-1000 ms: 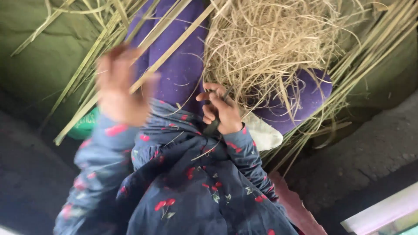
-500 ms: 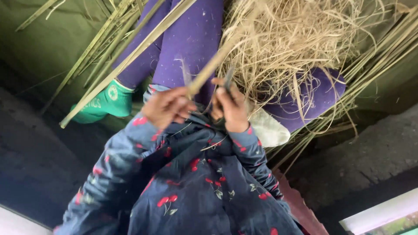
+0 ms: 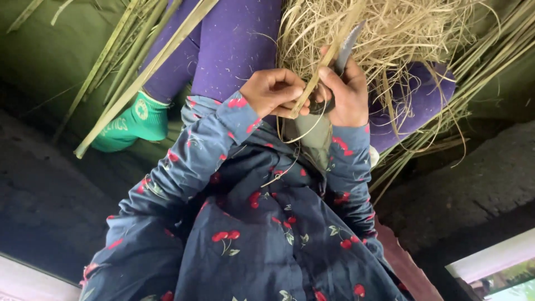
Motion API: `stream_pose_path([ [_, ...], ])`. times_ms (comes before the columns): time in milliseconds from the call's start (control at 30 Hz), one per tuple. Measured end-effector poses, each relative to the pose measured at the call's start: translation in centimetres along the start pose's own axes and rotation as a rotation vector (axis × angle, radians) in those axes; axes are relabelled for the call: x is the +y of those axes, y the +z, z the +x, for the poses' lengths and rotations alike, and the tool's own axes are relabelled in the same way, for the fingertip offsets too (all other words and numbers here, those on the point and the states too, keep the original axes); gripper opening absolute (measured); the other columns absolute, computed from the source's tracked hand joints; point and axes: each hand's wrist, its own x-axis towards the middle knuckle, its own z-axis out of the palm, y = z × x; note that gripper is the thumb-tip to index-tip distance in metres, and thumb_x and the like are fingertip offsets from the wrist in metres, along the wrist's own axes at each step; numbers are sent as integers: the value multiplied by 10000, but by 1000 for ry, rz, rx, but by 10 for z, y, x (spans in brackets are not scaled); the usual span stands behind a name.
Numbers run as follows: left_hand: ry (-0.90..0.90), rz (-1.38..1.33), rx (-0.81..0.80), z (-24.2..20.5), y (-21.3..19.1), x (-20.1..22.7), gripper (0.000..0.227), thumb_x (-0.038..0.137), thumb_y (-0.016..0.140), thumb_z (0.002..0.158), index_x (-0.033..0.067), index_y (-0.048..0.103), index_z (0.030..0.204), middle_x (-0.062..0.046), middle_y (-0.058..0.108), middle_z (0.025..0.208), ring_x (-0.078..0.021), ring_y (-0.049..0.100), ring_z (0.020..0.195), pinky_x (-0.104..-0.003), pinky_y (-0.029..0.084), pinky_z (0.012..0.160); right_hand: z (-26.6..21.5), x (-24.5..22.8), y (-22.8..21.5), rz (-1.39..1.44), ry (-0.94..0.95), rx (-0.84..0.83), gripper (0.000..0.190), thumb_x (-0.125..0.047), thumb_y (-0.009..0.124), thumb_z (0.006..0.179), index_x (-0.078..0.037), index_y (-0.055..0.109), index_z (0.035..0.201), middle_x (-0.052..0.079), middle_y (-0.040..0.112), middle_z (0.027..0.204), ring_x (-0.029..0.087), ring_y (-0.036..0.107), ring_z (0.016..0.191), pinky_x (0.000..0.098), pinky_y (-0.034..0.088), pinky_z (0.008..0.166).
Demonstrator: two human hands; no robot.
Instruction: Using a small knife to strip thin fibers from long plant stalks for craft use.
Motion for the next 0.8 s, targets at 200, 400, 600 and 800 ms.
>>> stream_pose_path([
  [200,-105,162,74,-9,2,4,232,80,566,760,-1,550,978,-80,610,782,-168,642,720,-174,520,572,5,1,2,44,-14,26,319,28,485,834,-16,450,1147,16,462,698,62,386,500,188,373,449],
  [400,-13,213,31,-4,3,2,147,73,553,781,2,588,905,-75,627,731,-144,639,656,-161,507,535,-1,-10,1,43,-31,43,316,21,478,830,-26,447,1141,85,556,887,43,353,479,179,334,416],
  [600,-3,269,-45,-4,11,18,158,56,535,755,2,604,887,-70,619,715,-107,609,600,-142,486,514,-8,-23,3,-109,-94,125,332,36,466,801,-29,424,1124,105,544,883,63,366,502,190,338,432],
  [800,376,606,14,9,14,-5,162,-21,582,661,6,603,820,-10,582,628,-77,499,526,-181,404,507,-17,-35,15,-373,-146,184,351,74,425,811,12,414,1156,55,462,727,85,381,500,197,382,462],
])
